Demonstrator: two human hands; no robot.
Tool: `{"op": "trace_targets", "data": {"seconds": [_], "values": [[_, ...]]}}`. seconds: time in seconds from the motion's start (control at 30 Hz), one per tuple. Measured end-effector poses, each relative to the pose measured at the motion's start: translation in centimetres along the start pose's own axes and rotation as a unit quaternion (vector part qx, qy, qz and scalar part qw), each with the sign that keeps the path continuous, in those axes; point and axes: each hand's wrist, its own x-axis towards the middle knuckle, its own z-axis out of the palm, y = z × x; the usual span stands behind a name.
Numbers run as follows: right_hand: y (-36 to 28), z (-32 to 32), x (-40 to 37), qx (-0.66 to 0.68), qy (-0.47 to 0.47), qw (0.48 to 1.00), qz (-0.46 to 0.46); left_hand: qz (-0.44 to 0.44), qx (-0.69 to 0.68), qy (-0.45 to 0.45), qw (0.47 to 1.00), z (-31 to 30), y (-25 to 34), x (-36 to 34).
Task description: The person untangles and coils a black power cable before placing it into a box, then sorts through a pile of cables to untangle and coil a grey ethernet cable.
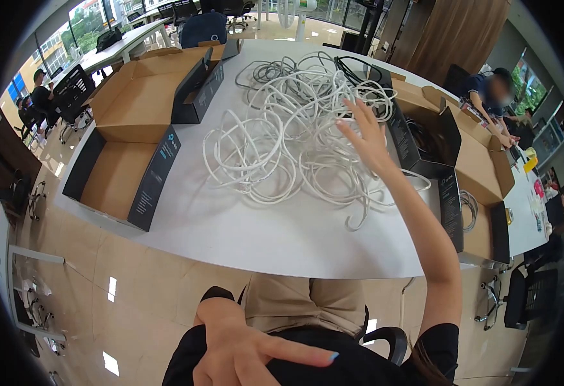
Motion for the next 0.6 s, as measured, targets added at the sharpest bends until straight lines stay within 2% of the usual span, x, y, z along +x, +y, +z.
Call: {"op": "trace_targets", "data": {"seconds": [0.1,0.17,0.23,0.27,0.37,0.47,0.5,0.6], "values": [[-1.4,2.2,0.9,-0.063,0.034,0.997,-0.004,-0.035,0.061,0.082,0.994,-0.2,-0.4,0.6],[-1.5,3.8,1.7,-0.104,0.06,0.993,-0.01,-0.161,0.175,0.119,0.964,-0.7,-0.1,-2.6],[-2.0,4.0,2.3,-0.102,0.052,0.993,-0.004,-0.262,0.372,0.076,0.887,-3.2,-0.4,-2.3],[-2.0,4.2,2.8,-0.098,0.053,0.994,0.0,-0.315,0.464,0.144,0.815,-3.2,-1.8,-2.3],[-1.5,4.1,4.3,-0.03,0.079,0.996,0.041,-0.42,0.585,0.079,0.689,-5.9,-4.6,-5.4],[0.2,2.6,7.1,-0.007,0.131,0.989,0.062,-0.445,0.634,0.084,0.627,-7.0,-6.6,-9.1],[0.8,2.0,8.2,-0.01,0.149,0.987,0.065,-0.46,0.623,0.085,0.627,-7.1,-6.8,-9.4],[2.2,-0.1,11.4,-0.106,0.207,0.973,-0.003,-0.492,0.593,0.091,0.631,-7.2,-6.9,-10.1]]}}
